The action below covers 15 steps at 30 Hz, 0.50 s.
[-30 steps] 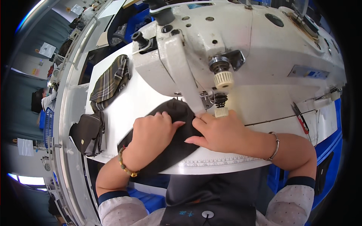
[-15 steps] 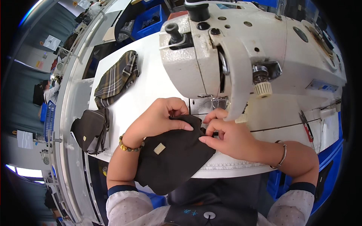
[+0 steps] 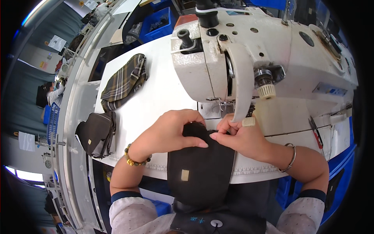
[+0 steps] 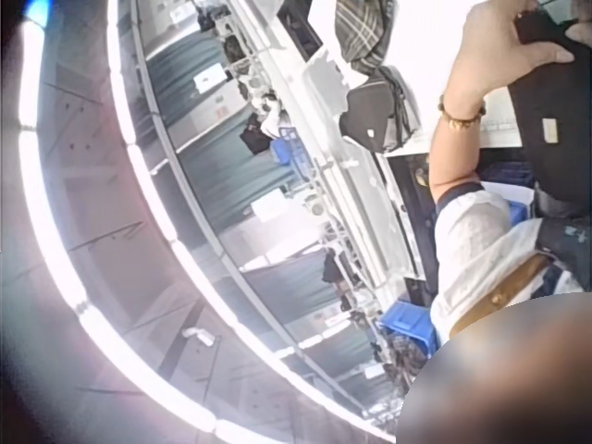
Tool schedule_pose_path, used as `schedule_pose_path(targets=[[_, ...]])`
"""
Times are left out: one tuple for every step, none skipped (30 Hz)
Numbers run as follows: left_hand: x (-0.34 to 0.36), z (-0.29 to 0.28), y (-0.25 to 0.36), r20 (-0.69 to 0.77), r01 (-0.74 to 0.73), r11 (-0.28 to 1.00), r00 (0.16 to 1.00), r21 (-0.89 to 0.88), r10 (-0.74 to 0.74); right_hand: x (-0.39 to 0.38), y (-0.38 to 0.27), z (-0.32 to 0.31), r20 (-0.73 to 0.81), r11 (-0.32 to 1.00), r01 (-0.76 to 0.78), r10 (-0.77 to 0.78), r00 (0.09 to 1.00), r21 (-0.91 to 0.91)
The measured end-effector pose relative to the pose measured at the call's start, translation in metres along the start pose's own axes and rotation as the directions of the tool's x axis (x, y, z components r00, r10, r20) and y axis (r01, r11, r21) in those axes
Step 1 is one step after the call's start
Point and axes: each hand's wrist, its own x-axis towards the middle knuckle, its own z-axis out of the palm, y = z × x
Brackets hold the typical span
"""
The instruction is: Sewing a small leather bag or pouch using an industrial sewing machine.
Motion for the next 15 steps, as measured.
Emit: schedule_pose_path(targets=[[0.002,0.004,0.000,-0.028,-0.084,0.996,0.996,-0.023,0.084,0.000,0.000,0.000,-0.007,0.999,0.051,-0.051,0.999,0.002],[0.002,0.007,0.000,-0.034,-0.081,0.996,0.996,-0.041,0.080,0.000,-0.001,0.000,-0.007,0.999,0.039,-0.038,0.999,0.015],[0.003,0.009,-0.001,-0.008,0.026,0.987,1.000,-0.157,-0.028,0.000,-0.001,0.000,0.000,0.999,-0.034,0.034,0.999,0.007],[0.003,0.010,-0.002,0.049,0.165,0.951,0.986,-0.263,-0.158,0.001,-0.001,0.000,-0.004,0.999,0.027,-0.027,1.000,0.026],[0.003,0.010,-0.004,0.030,0.141,0.953,0.990,-0.270,-0.138,0.000,-0.002,0.000,0.004,1.000,0.022,-0.022,1.000,0.009],[0.002,0.010,-0.005,0.081,0.182,0.932,0.983,-0.312,-0.165,-0.001,-0.003,0.001,0.019,1.000,-0.027,0.027,0.999,-0.013],[0.002,0.009,-0.007,0.133,0.223,0.909,0.973,-0.353,-0.187,-0.002,-0.003,0.002,0.014,1.000,0.018,-0.017,1.000,-0.006],[0.001,0.008,-0.008,0.130,0.223,0.907,0.974,-0.357,-0.188,-0.003,-0.003,0.003,0.026,1.000,0.005,-0.005,1.000,0.010],[0.000,0.008,-0.009,0.147,0.211,0.907,0.975,-0.363,-0.168,-0.004,-0.003,0.004,0.049,0.998,-0.056,0.054,0.997,0.024],[0.000,0.007,-0.010,0.165,0.201,0.907,0.975,-0.370,-0.149,-0.004,-0.002,0.005,0.046,1.000,-0.011,0.010,0.999,0.022],[0.000,0.007,-0.011,0.161,0.203,0.905,0.975,-0.375,-0.152,-0.004,-0.002,0.006,0.039,0.999,-0.016,0.015,0.999,0.035],[0.000,0.006,-0.012,0.191,0.229,0.893,0.968,-0.388,-0.165,-0.004,-0.001,0.006,0.036,0.996,-0.086,0.085,0.996,0.027],[0.000,0.005,-0.013,0.220,0.254,0.880,0.959,-0.400,-0.177,-0.004,-0.001,0.007,0.036,0.999,-0.020,0.019,0.999,0.044],[0.001,0.005,-0.014,0.216,0.253,0.879,0.960,-0.404,-0.177,-0.004,-0.001,0.007,0.033,0.999,-0.020,0.019,0.999,0.049],[0.001,0.005,-0.014,0.230,0.257,0.871,0.958,-0.418,-0.172,-0.004,-0.001,0.006,0.036,0.997,-0.071,0.070,0.997,0.034]])
